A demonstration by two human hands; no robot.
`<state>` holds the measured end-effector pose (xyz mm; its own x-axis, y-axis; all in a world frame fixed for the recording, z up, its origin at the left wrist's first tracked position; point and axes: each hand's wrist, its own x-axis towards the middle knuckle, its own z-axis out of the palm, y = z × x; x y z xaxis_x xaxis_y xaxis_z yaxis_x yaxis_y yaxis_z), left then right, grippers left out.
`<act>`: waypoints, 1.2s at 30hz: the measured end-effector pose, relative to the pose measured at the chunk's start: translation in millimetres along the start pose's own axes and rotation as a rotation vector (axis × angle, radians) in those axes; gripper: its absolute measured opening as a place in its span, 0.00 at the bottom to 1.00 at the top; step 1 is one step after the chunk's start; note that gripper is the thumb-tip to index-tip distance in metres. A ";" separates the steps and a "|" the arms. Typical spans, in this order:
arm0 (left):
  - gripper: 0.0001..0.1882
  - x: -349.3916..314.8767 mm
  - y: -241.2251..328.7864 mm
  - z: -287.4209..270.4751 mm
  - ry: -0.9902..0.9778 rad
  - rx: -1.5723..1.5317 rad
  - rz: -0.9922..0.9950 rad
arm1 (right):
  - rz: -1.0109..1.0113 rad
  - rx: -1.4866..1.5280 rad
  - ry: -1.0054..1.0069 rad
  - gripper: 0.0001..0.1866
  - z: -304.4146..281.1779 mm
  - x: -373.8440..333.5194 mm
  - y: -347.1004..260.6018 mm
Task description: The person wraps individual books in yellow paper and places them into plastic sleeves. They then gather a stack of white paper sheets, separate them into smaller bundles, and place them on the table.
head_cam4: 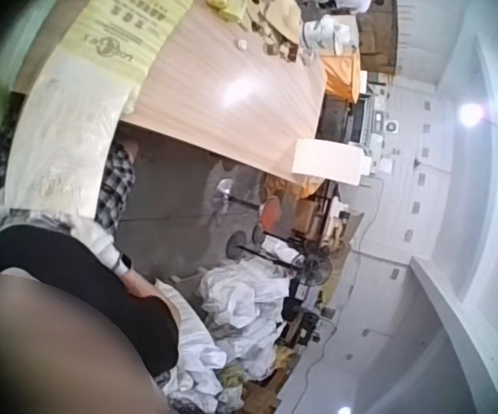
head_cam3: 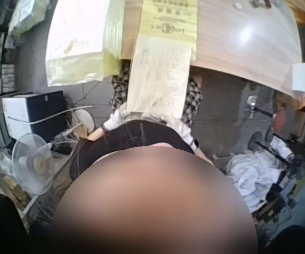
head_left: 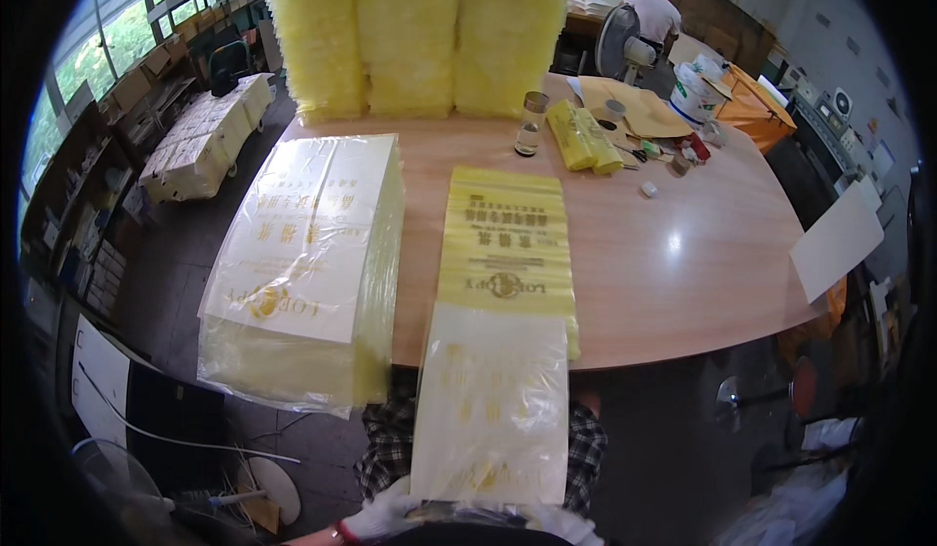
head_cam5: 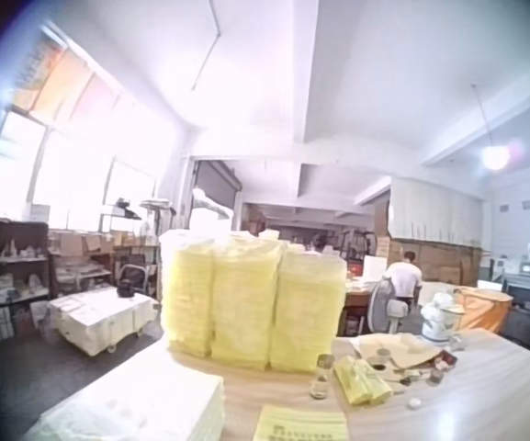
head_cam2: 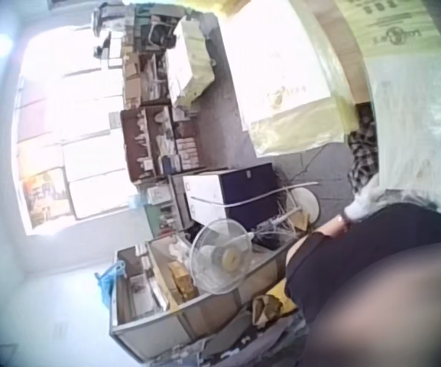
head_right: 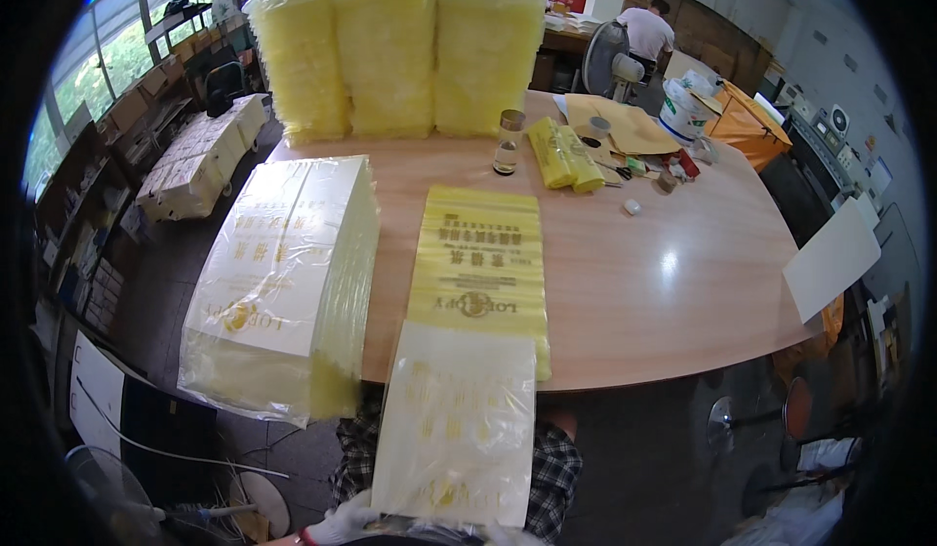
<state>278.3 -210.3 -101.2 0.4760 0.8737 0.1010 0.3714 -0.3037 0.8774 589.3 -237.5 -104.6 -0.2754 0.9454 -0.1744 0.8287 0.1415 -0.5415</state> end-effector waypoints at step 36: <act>0.10 -7.1 -102.0 -252.5 1.454 -0.549 0.368 | -0.072 0.899 -0.303 0.22 11.0 251.6 -225.6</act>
<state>35.8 -89.6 -73.0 -0.7789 0.4871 0.3950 -0.0583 -0.6834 0.7278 327.7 -34.8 -35.3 -0.5304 0.8089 -0.2536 0.1545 -0.2018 -0.9672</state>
